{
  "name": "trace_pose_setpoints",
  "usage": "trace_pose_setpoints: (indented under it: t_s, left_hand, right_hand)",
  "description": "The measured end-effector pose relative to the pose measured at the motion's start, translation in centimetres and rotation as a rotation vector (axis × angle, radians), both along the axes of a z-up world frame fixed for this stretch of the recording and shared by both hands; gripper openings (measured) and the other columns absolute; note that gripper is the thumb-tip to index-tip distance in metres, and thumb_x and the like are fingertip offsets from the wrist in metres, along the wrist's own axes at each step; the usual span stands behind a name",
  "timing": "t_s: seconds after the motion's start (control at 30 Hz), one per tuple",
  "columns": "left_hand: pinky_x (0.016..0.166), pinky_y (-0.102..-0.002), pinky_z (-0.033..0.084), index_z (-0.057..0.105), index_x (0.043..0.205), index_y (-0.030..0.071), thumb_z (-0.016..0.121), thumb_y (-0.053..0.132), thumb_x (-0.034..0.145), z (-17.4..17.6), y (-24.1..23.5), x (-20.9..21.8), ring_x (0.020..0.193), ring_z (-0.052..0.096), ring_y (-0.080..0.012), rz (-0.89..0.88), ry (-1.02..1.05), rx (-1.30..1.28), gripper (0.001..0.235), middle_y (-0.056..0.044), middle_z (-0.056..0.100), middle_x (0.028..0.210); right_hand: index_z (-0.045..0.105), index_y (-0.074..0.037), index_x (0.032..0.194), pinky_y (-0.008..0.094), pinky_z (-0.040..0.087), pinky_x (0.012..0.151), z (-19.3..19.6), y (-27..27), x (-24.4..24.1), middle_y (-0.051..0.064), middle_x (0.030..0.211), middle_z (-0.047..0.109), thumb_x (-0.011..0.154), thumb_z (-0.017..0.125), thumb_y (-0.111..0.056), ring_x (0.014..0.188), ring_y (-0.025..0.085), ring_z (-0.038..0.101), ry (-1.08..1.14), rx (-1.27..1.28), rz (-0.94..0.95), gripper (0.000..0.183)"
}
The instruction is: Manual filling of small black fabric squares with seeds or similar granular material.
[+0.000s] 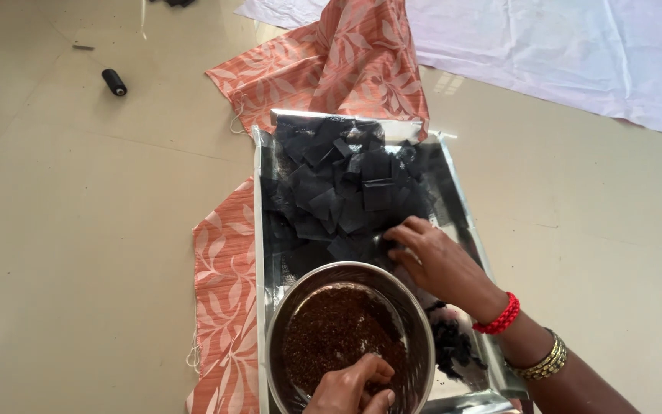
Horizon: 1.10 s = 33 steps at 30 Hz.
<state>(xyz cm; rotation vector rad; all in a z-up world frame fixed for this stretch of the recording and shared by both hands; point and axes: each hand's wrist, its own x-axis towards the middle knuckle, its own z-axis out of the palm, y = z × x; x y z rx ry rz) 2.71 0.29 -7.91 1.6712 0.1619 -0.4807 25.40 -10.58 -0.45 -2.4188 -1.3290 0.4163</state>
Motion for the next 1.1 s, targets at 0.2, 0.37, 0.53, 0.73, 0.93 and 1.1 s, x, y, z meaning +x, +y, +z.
trace_pose_setpoints:
  t_s: [0.2, 0.37, 0.53, 0.73, 0.93, 1.1]
  left_hand:
    - [0.091, -0.043, 0.064, 0.064, 0.121, 0.002, 0.066, 0.018, 0.096, -1.2, -0.9, 0.2, 0.093, 0.079, -0.0285, -0.001, 0.036, 0.021, 0.03, -0.022, 0.074, 0.116]
    - [0.09, -0.044, 0.063, 0.066, 0.12, 0.004, 0.069, 0.019, 0.095, -3.5, -2.0, 0.0, 0.091, 0.079, -0.0277, 0.001, 0.02, 0.051, 0.029, -0.021, 0.075, 0.116]
    - [0.088, -0.045, 0.064, 0.066, 0.119, 0.004, 0.072, 0.02, 0.095, -3.7, -1.8, -0.3, 0.092, 0.079, -0.0267, 0.025, 0.027, -0.007, 0.03, -0.02, 0.075, 0.115]
    - [0.092, -0.044, 0.063, 0.066, 0.121, 0.003, 0.069, 0.02, 0.097, -0.9, -1.1, 0.2, 0.095, 0.079, -0.0274, 0.03, 0.005, -0.056, 0.03, -0.02, 0.075, 0.116]
    - [0.091, -0.042, 0.062, 0.056, 0.137, 0.006, 0.066, 0.017, 0.091, 6.4, 0.4, 1.1, 0.114, 0.073, -0.0288, 0.517, 0.172, -0.383, 0.048, -0.017, 0.065, 0.132]
    - [0.09, -0.036, 0.065, 0.054, 0.136, 0.002, 0.069, 0.017, 0.086, 8.2, 1.7, 1.4, 0.112, 0.074, -0.0236, 0.844, -0.012, -0.65, 0.054, -0.016, 0.072, 0.13]
  right_hand:
    - [0.066, -0.009, 0.13, 0.039, 0.061, 0.086, 3.5, 4.7, 0.1, 0.014, 0.124, 0.061, 0.083, 0.049, 0.008, 0.099, 0.027, 0.069, 0.298, 0.312, 0.177, 0.053]
    - [0.069, -0.006, 0.119, 0.045, 0.049, 0.097, 1.2, 5.7, 1.4, 0.015, 0.123, 0.057, 0.089, 0.063, 0.005, 0.114, 0.034, 0.055, 0.153, 0.23, 0.416, 0.033]
    - [0.067, -0.007, 0.098, 0.043, 0.048, 0.097, 1.9, 4.8, 2.2, 0.012, 0.118, 0.056, 0.091, 0.068, 0.0, 0.115, 0.033, 0.054, 0.149, 0.205, 0.393, 0.01]
    - [0.065, -0.003, 0.103, 0.03, 0.058, 0.077, 4.7, 2.6, 1.6, 0.007, 0.098, 0.069, 0.093, 0.064, 0.0, 0.087, 0.016, 0.069, 0.295, 0.39, 0.005, 0.011]
    - [0.069, 0.0, 0.101, 0.026, 0.05, 0.065, 6.0, 0.3, -2.3, 0.005, 0.083, 0.068, 0.098, 0.067, -0.005, 0.076, 0.009, 0.059, 0.505, 0.427, -0.279, 0.006]
    - [0.07, 0.001, 0.105, 0.024, 0.058, 0.063, 6.0, -0.1, -7.0, 0.006, 0.082, 0.075, 0.093, 0.067, -0.007, 0.071, 0.009, 0.068, 0.841, 0.383, -0.337, 0.015]
